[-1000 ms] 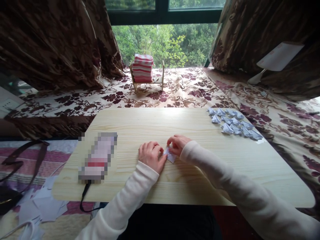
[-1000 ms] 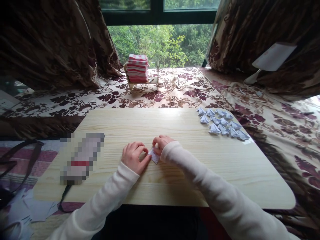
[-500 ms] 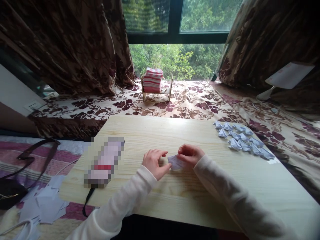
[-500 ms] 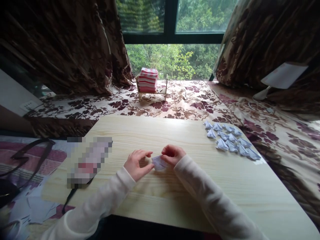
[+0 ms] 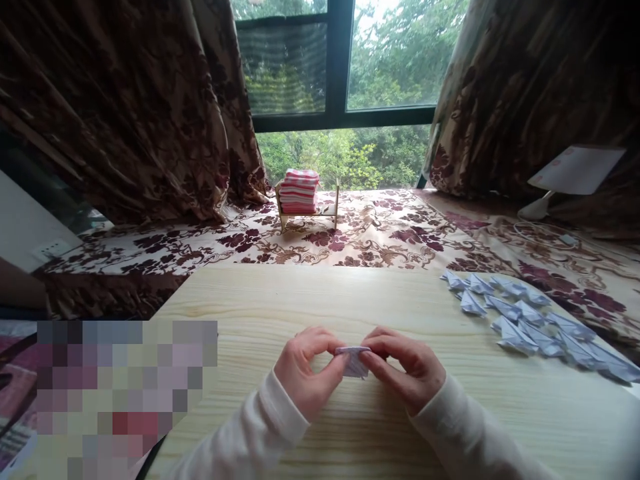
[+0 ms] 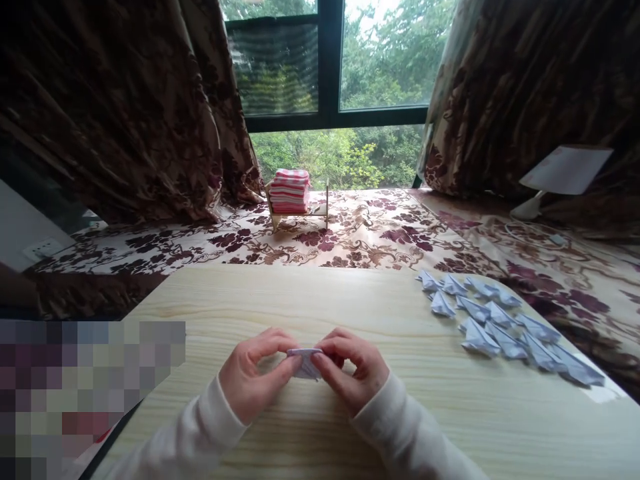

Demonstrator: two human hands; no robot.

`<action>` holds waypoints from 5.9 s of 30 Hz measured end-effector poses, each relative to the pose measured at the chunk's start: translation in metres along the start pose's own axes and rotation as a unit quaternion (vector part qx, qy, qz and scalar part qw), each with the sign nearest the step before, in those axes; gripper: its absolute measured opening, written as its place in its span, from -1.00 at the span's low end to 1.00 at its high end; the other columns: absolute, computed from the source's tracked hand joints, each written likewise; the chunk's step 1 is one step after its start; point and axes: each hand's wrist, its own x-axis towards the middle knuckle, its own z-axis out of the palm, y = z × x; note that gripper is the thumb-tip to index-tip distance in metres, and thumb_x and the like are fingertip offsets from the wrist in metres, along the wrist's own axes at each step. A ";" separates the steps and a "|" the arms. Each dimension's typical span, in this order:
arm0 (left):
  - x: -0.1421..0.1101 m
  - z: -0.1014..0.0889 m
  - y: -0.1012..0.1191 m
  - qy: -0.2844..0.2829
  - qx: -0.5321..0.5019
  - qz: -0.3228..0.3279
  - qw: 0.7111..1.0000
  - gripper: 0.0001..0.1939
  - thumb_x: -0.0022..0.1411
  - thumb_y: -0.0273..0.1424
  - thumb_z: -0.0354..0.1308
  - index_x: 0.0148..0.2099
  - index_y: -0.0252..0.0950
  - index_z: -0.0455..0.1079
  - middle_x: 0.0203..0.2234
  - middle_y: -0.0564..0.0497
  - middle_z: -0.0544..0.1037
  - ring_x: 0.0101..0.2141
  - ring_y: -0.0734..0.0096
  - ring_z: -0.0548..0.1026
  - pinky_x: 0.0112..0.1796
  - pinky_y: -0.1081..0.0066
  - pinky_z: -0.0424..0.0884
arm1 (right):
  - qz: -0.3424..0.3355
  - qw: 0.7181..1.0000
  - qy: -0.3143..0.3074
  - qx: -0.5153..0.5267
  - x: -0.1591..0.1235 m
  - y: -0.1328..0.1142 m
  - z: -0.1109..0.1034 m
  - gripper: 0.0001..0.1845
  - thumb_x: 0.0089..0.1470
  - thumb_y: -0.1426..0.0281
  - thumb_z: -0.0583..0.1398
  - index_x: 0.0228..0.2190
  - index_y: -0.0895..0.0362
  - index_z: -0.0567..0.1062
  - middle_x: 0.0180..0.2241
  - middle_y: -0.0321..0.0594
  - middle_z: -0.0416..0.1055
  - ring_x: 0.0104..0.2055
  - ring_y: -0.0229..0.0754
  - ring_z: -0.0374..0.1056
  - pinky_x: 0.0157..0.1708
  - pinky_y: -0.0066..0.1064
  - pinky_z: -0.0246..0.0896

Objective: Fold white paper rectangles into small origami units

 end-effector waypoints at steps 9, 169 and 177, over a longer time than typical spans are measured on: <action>-0.004 0.000 -0.001 0.008 0.015 -0.057 0.998 -0.80 0.15 -0.36 0.07 -0.45 -0.33 0.41 -0.54 0.04 0.44 -0.44 0.43 0.40 -0.33 0.43 0.31 | 0.002 0.999 0.021 -0.027 -0.002 -0.002 0.005 -0.88 -0.01 0.41 0.16 -0.52 0.16 0.45 -0.59 -0.30 0.29 -0.58 -0.35 0.14 -0.59 -0.49 0.08; -0.001 0.007 0.001 0.050 -0.327 -0.318 0.889 -0.68 -0.18 -0.27 0.31 -0.41 -0.42 0.44 -0.66 0.04 0.48 -0.68 0.55 0.38 -0.59 0.50 0.41 | 0.107 0.990 0.086 -0.013 -0.007 -0.017 0.008 -0.80 -0.05 0.25 0.20 -0.41 0.13 0.41 -0.57 -0.31 0.31 -0.54 -0.31 0.22 -0.55 -0.47 0.17; -0.001 0.005 0.003 0.014 -0.382 -0.331 0.863 -0.67 -0.15 -0.23 0.31 -0.43 -0.42 0.40 -0.66 0.01 0.49 -0.66 0.48 0.43 -0.55 0.42 0.47 | 0.072 0.996 0.056 -0.006 -0.008 -0.011 0.009 -0.88 -0.02 0.33 0.18 -0.46 0.13 0.42 -0.52 -0.25 0.34 -0.47 -0.26 0.28 -0.48 -0.41 0.27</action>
